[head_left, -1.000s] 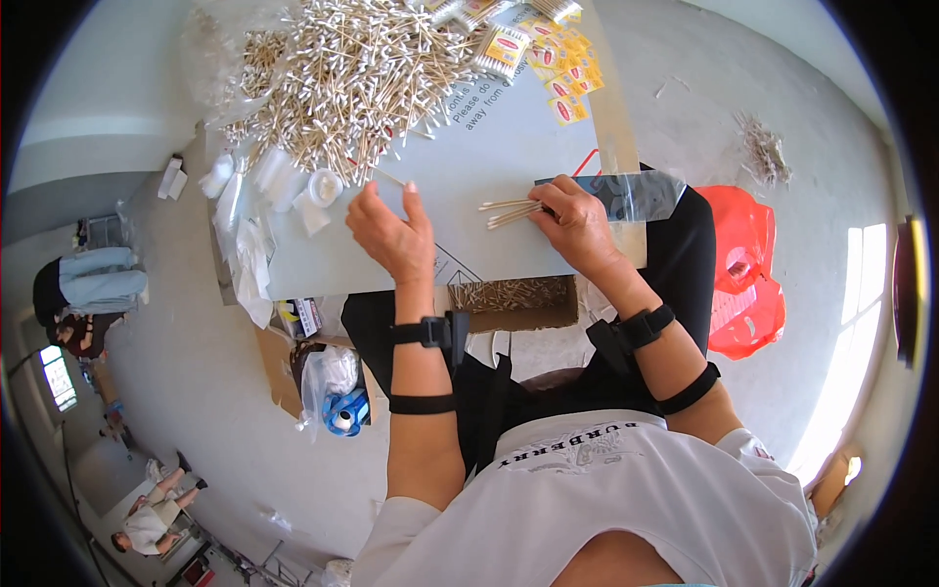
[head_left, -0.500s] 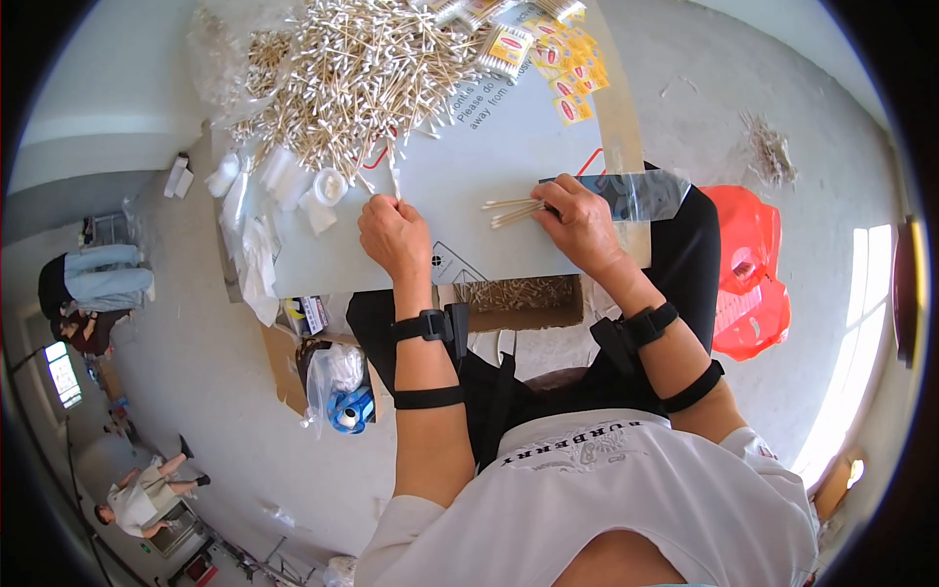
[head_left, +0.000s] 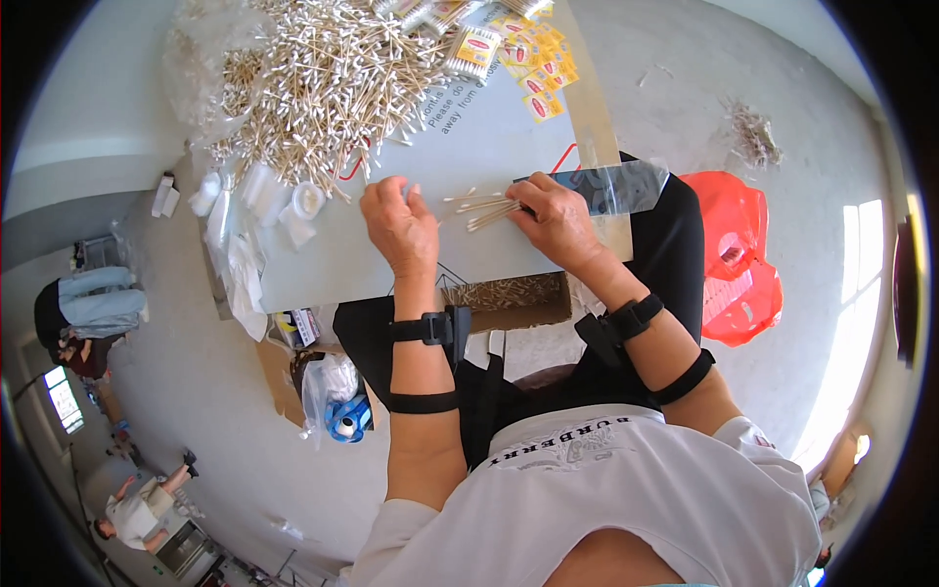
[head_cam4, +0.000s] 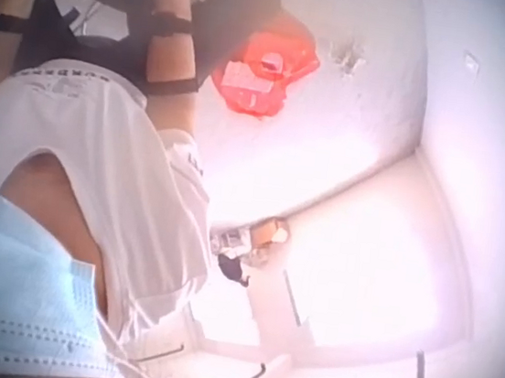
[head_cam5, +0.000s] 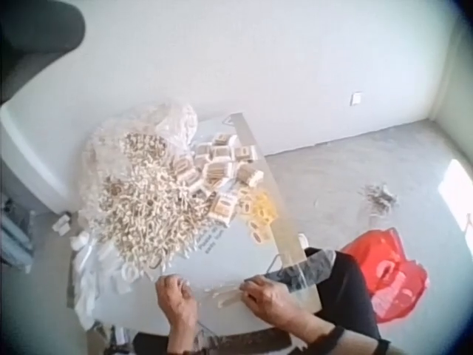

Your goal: Sorting small white rods (cotton swabs) and inserting them into packaging slots.

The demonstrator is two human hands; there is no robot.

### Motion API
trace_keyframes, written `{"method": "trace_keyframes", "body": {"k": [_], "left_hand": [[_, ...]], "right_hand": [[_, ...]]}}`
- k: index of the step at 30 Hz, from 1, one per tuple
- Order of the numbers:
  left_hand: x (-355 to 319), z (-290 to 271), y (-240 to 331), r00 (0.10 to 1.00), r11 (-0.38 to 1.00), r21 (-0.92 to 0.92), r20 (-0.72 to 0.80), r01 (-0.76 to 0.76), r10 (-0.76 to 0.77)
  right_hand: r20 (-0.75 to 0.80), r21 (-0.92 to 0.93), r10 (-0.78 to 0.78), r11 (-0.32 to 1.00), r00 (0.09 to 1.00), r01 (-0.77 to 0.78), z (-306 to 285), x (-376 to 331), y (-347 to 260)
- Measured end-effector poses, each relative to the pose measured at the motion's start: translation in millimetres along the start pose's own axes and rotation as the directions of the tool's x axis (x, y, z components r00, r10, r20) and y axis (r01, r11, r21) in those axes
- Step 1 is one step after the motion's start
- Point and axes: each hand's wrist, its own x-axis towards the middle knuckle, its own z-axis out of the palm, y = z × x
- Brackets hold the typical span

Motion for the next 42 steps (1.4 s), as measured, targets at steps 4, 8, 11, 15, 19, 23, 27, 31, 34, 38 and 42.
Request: {"method": "trace_keyframes", "body": {"k": [4,8,11,15,19,23,27,31,34,38,42], "left_hand": [[17.0,-13.6,-17.2,0.984,0.919,0.351,-0.083,0.179,-0.16],[15.2,-19.7,-25.8,0.927,0.86,0.406,0.077,0.308,-0.368],[0.1,-18.5,-26.5,0.931,0.868,0.35,-0.035,0.351,-0.363],[-4.4,-17.2,-29.3,0.946,0.883,0.352,-0.021,0.31,-0.324],[-2.0,-10.4,-14.6,0.972,0.934,0.297,0.061,0.198,-0.225],[0.1,-1.4,6.8,0.968,0.996,0.02,0.237,-0.091,0.084],[5.3,-0.9,-7.8,0.994,0.994,-0.105,0.104,0.024,-0.013],[12.3,-10.3,-12.7,0.978,0.98,-0.111,0.153,0.163,-0.145],[8.7,-23.6,6.4,0.921,0.97,-0.185,0.383,0.158,-0.077],[-3.4,-24.3,4.3,0.894,0.995,0.043,0.438,0.088,-0.098],[-3.0,-16.9,5.6,0.93,0.999,-0.036,0.368,-0.004,0.017]], "right_hand": [[-0.015,-0.011,0.001,1.0,1.0,-0.001,0.0,-1.1,1.0],[-0.026,-0.007,-0.012,1.0,1.0,0.011,0.7,-1.4,2.1],[-0.008,-0.012,0.001,1.0,1.0,-0.001,-0.8,-0.4,0.6],[-0.019,-0.016,-0.001,1.0,1.0,0.0,-0.4,-1.8,1.4],[0.001,-0.002,0.01,1.0,1.0,-0.01,-1.2,-0.8,-0.1],[-0.01,0.008,0.016,1.0,1.0,-0.016,-0.2,-1.0,1.5],[-0.002,0.014,0.018,1.0,1.0,-0.018,-0.7,-0.9,-0.5],[0.003,0.027,0.033,0.999,0.999,-0.033,-0.4,-0.1,-0.1],[-0.004,0.035,0.041,0.999,0.999,-0.04,-3.0,-0.5,0.7],[-0.001,0.023,0.013,1.0,1.0,-0.013,-0.7,1.0,0.7],[-0.023,-0.01,-0.017,1.0,1.0,0.016,1.0,-0.3,3.5]]}}
